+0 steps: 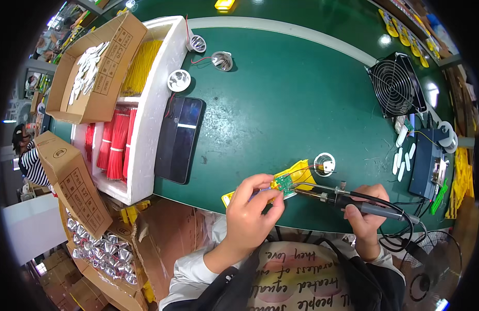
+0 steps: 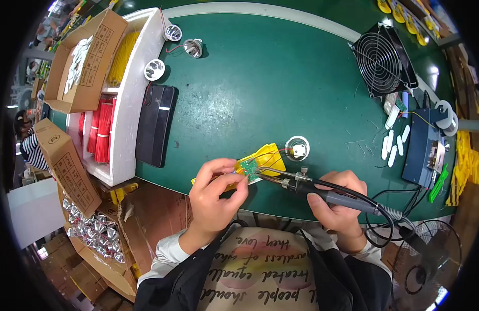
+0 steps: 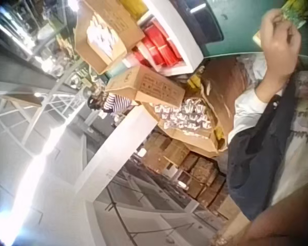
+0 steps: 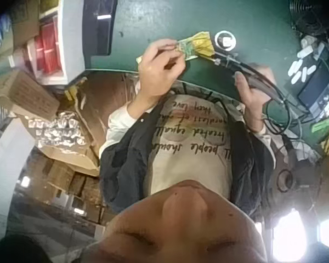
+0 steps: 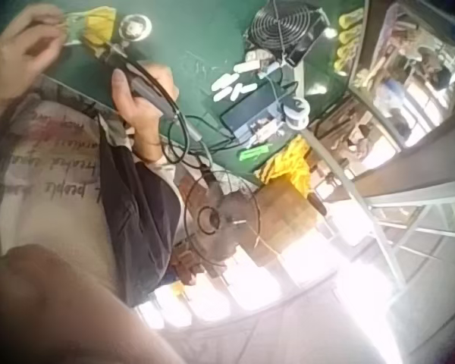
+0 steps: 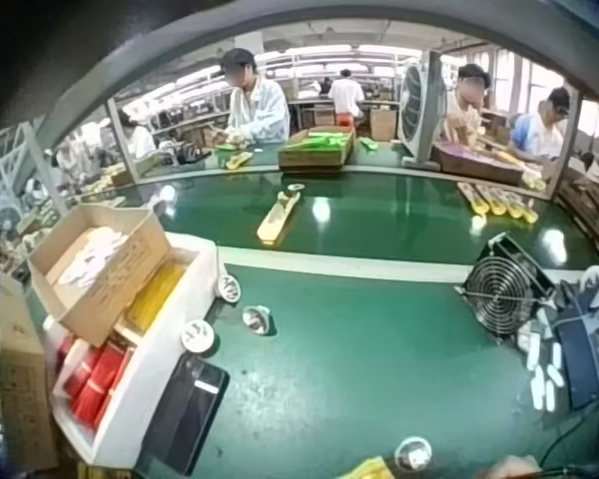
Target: The person assembles flashlights by soldering wires to circuit boards and reflectors inside plastic flashlight housings using a soldering iron, retrieving components from boxes and the conveyor belt, and placing finished units onto the conveyor belt.
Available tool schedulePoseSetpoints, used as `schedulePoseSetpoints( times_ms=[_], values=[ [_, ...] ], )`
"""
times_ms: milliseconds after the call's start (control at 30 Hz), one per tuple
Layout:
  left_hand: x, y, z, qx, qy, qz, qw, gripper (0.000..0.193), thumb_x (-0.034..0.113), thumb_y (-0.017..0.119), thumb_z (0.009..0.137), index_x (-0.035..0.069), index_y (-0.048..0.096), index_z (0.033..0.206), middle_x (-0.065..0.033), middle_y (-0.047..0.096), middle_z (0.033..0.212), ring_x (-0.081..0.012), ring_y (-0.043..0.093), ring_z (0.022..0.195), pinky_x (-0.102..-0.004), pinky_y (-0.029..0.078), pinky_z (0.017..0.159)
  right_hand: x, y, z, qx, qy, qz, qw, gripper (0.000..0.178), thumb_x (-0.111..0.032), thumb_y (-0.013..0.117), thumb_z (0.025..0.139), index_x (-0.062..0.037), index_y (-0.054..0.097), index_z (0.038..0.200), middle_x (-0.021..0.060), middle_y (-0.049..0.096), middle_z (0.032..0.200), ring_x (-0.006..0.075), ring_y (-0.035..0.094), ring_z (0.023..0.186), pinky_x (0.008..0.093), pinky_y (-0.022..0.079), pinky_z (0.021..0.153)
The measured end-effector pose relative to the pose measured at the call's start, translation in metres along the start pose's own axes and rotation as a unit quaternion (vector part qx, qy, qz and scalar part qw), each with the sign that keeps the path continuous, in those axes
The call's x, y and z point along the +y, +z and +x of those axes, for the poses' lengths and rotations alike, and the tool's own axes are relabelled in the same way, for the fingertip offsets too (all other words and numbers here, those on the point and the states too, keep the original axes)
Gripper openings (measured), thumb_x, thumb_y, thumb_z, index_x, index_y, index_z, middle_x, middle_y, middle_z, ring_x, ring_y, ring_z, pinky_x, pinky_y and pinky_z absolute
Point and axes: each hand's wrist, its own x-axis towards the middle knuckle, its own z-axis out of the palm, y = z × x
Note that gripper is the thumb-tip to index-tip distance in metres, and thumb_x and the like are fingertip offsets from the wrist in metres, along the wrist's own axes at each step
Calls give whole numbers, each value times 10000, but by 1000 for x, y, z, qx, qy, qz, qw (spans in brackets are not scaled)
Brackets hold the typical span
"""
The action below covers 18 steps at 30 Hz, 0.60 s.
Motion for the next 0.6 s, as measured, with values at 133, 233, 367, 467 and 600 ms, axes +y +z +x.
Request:
schedulePoseSetpoints(
  times_ms=[133,233,367,467,600],
  values=[
    [2,-1,2,-11,-23,-8,1000,101,-20,645,611,3,596,696,-96,551,891,-191,580,715,-267,486,615,-2,1,3,-14,1,-7,1000,211,-70,646,663,-6,451,711,76,522,557,81,435,449,194,334,419],
    [3,-2,4,-20,-30,-10,999,100,-18,646,613,1,594,696,-96,550,890,-191,578,711,-268,484,612,-2,5,5,-15,12,-3,1000,208,-68,646,663,-6,452,708,74,522,556,76,431,448,193,329,416],
    [3,-3,4,-27,-31,-6,999,97,-15,646,619,-2,593,699,-97,548,889,-190,574,709,-269,481,609,-3,5,8,-30,5,-23,999,203,-67,645,666,-7,454,700,66,522,550,64,419,434,189,317,402],
    [3,-3,4,-33,-32,-2,999,93,-16,644,624,-6,590,700,-98,546,889,-189,573,710,-269,481,608,-4,7,8,-22,6,-16,1000,203,-67,646,666,-7,454,695,61,518,540,60,408,419,188,309,392],
    [4,-4,4,-35,-37,-6,999,88,-18,641,630,-9,589,701,-101,545,891,-189,573,707,-268,480,604,-6,6,12,-40,-14,-41,998,201,-66,645,663,-8,454,692,60,514,533,58,404,412,187,307,389]
  ],
)
